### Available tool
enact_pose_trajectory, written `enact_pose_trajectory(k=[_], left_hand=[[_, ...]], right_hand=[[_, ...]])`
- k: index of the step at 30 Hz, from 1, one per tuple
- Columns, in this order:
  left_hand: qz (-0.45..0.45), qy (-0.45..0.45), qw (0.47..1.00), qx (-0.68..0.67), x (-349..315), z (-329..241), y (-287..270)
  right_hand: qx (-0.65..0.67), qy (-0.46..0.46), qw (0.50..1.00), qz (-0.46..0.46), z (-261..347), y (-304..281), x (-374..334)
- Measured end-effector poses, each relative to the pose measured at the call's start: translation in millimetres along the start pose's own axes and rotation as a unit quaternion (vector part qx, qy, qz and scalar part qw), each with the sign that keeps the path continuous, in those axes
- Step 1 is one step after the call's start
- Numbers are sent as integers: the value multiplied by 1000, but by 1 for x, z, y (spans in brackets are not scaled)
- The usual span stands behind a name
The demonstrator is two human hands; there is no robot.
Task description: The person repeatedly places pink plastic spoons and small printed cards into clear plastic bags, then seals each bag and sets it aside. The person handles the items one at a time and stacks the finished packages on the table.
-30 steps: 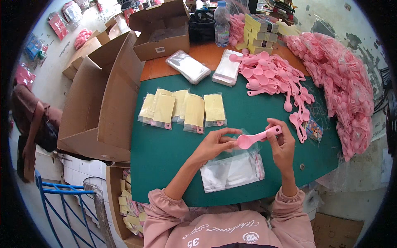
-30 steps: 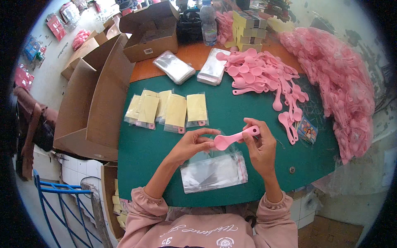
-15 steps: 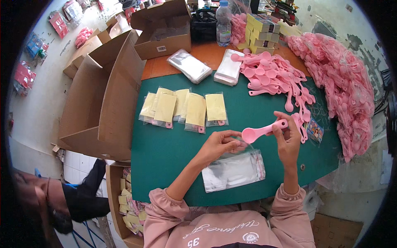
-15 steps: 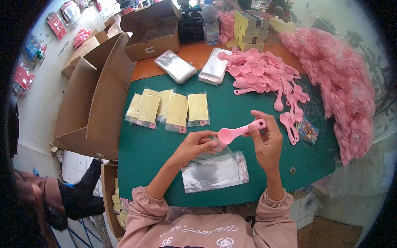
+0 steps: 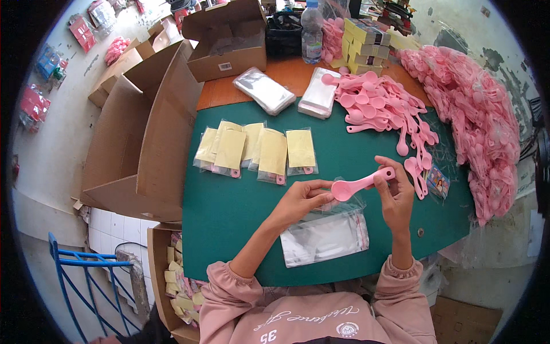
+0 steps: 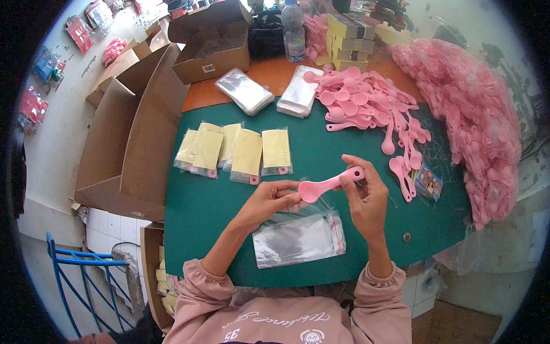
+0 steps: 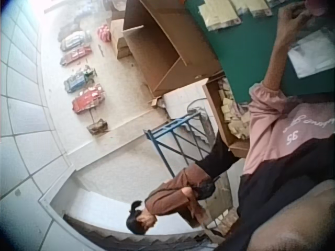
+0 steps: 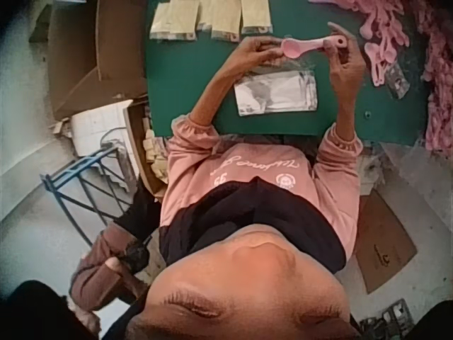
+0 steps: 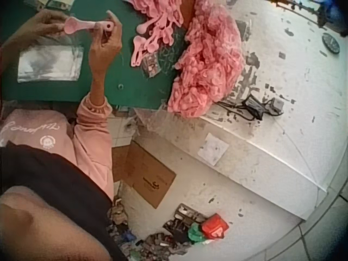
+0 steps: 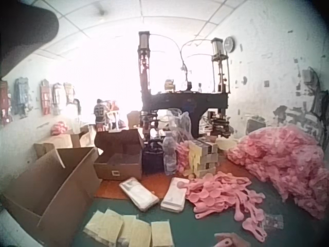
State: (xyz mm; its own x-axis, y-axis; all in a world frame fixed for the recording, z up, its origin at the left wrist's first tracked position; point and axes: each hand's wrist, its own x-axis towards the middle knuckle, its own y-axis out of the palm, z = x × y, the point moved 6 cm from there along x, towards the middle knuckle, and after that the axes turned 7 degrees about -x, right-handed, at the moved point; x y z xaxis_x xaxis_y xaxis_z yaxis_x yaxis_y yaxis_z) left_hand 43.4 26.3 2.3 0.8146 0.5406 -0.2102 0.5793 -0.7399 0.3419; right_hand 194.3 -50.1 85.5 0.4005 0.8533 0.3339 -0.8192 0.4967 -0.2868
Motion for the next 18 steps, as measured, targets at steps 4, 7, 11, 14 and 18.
enact_pose_trajectory(k=[4,7,11,14,18], left_hand=[[11,13,999,-34,2,3,2],[14,39,999,9,1,0,6],[21,60,998,1,2,-2,12],[71,-14,997,40,4,8,14],[37,-3,998,-58,0,-8,17]], right_hand=[[6,25,999,41,-3,7,0],[34,64,995,76,-7,17,1],[106,94,988,66,-20,24,1],[9,34,998,52,-23,19,0],[-34,5,997,71,-13,21,-6]])
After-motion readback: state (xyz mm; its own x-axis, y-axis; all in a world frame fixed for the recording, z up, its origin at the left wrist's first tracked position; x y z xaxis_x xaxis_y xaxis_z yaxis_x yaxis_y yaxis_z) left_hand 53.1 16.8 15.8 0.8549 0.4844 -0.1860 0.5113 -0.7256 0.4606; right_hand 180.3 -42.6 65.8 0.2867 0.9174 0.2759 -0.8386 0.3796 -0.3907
